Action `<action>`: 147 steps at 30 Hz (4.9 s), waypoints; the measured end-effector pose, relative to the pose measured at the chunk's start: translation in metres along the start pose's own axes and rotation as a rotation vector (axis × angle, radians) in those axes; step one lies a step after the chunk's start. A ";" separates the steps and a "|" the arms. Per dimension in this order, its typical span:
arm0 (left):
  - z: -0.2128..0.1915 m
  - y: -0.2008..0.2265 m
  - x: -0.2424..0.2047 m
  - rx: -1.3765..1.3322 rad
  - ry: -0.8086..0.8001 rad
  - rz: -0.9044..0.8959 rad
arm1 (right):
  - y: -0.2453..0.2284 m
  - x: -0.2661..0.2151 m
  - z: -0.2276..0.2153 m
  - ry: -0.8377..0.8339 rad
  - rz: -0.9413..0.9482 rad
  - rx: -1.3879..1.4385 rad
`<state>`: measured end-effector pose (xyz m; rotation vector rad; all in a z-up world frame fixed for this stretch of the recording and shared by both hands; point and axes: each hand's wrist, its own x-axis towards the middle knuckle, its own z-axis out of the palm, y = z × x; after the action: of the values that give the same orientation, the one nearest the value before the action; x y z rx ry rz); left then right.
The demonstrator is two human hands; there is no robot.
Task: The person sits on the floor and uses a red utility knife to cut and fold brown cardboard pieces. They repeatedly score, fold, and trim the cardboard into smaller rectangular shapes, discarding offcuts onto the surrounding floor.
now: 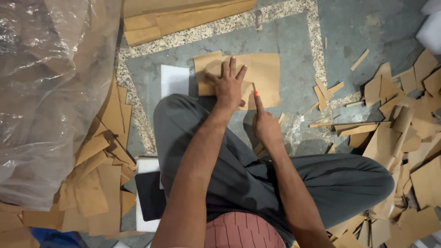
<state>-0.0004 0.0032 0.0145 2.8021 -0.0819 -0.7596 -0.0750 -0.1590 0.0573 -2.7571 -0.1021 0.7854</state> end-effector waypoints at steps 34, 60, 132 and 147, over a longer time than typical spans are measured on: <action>0.058 -0.063 0.008 0.027 0.456 0.292 | 0.044 0.042 0.077 0.223 -0.051 1.403; 0.015 0.009 -0.039 -0.029 0.168 0.397 | 0.004 0.104 0.032 0.212 -0.026 1.164; 0.009 -0.021 0.039 -0.120 0.123 0.298 | 0.008 0.038 0.025 0.176 0.024 0.143; 0.013 -0.024 0.039 -0.173 0.198 0.321 | 0.001 0.047 0.030 0.109 0.132 0.084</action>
<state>0.0263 0.0199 -0.0210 2.5928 -0.3991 -0.3931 -0.0511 -0.1458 0.0091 -2.7410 0.1324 0.6527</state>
